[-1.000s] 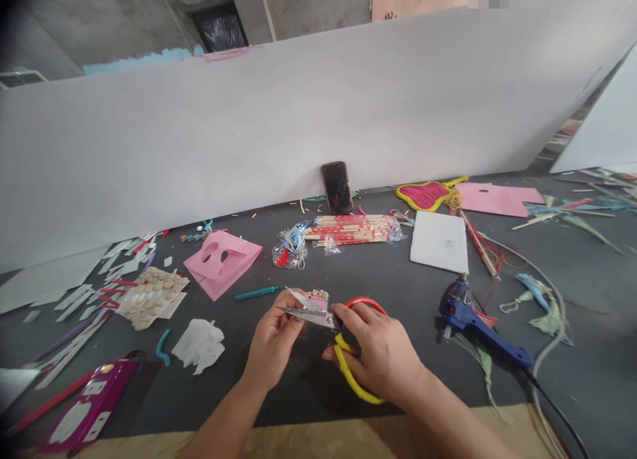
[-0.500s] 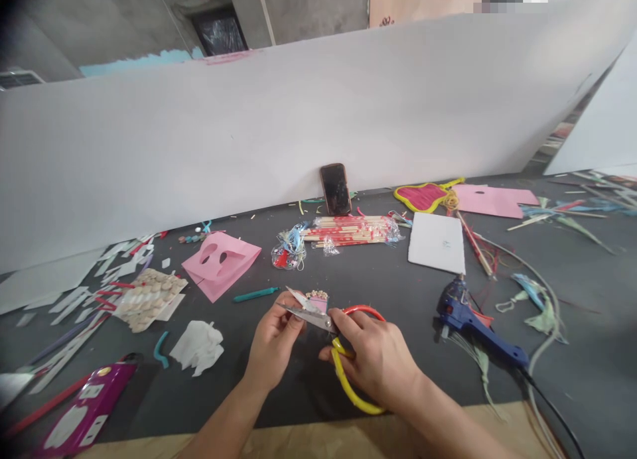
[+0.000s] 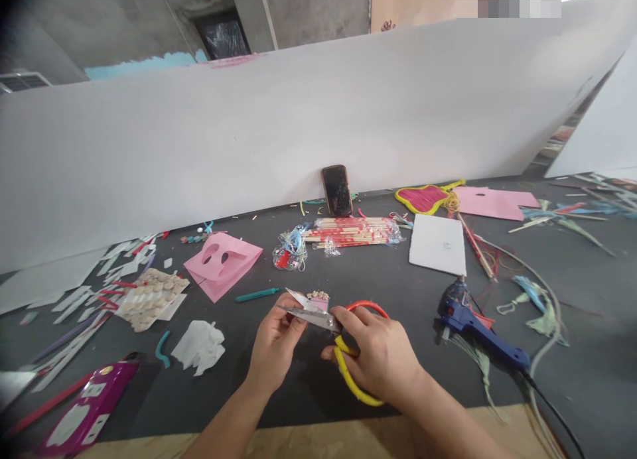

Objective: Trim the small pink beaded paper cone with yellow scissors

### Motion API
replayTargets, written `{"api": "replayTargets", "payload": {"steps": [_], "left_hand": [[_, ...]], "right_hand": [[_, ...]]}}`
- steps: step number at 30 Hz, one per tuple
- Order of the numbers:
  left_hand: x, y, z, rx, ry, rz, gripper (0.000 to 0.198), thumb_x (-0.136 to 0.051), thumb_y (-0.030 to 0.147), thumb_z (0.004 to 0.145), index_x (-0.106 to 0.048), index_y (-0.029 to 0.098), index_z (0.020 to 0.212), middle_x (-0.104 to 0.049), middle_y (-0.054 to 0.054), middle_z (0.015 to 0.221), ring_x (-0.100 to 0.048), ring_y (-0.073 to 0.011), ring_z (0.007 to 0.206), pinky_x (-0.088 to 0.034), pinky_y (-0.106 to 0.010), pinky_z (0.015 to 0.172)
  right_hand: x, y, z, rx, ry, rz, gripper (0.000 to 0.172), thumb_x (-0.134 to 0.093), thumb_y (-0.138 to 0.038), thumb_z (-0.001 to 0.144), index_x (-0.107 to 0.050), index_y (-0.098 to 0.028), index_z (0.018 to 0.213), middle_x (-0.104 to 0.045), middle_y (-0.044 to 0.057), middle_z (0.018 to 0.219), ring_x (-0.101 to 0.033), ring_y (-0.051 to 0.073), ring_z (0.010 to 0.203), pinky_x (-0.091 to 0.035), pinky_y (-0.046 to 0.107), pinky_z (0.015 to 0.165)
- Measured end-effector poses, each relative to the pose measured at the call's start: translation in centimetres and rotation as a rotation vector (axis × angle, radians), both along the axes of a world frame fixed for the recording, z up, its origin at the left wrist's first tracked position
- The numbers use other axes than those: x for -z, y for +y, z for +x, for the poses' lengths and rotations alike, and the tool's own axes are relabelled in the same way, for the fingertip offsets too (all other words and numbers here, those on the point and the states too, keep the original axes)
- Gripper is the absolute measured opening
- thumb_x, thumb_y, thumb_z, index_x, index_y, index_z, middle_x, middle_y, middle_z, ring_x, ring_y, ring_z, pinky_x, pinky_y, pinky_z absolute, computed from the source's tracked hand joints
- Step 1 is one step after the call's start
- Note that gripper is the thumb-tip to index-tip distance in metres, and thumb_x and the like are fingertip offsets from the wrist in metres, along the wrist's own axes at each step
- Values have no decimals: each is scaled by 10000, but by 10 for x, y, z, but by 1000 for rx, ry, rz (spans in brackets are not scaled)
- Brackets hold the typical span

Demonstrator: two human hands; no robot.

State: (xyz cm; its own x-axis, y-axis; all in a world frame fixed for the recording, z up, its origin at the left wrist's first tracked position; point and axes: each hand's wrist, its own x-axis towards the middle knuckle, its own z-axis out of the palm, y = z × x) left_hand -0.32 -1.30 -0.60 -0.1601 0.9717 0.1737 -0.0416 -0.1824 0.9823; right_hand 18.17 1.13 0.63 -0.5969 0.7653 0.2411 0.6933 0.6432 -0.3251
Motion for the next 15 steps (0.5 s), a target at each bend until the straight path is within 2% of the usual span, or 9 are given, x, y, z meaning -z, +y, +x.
{"api": "replayTargets", "payload": {"steps": [6,15], "left_hand": [[2,-1,-1,-7,2,13,123,-597,308,835,-607,188,813,-594,-36,918,-583,-170,823,-439,-245,669],[1,0,-2,-3,44,-1,132,-565,303,859,-633,196,821,-576,-36,961,-573,-155,815,-440,-227,648]], "right_hand": [[-8,-2,-2,29,-66,-35,591,-523,-649,766,-538,-211,1162,-633,82,923,-619,236,778,-460,318,611],[-5,-1,-2,40,-55,13,571,-526,-637,773,-536,-215,1157,-631,95,947,-601,252,882,-470,319,651]]}}
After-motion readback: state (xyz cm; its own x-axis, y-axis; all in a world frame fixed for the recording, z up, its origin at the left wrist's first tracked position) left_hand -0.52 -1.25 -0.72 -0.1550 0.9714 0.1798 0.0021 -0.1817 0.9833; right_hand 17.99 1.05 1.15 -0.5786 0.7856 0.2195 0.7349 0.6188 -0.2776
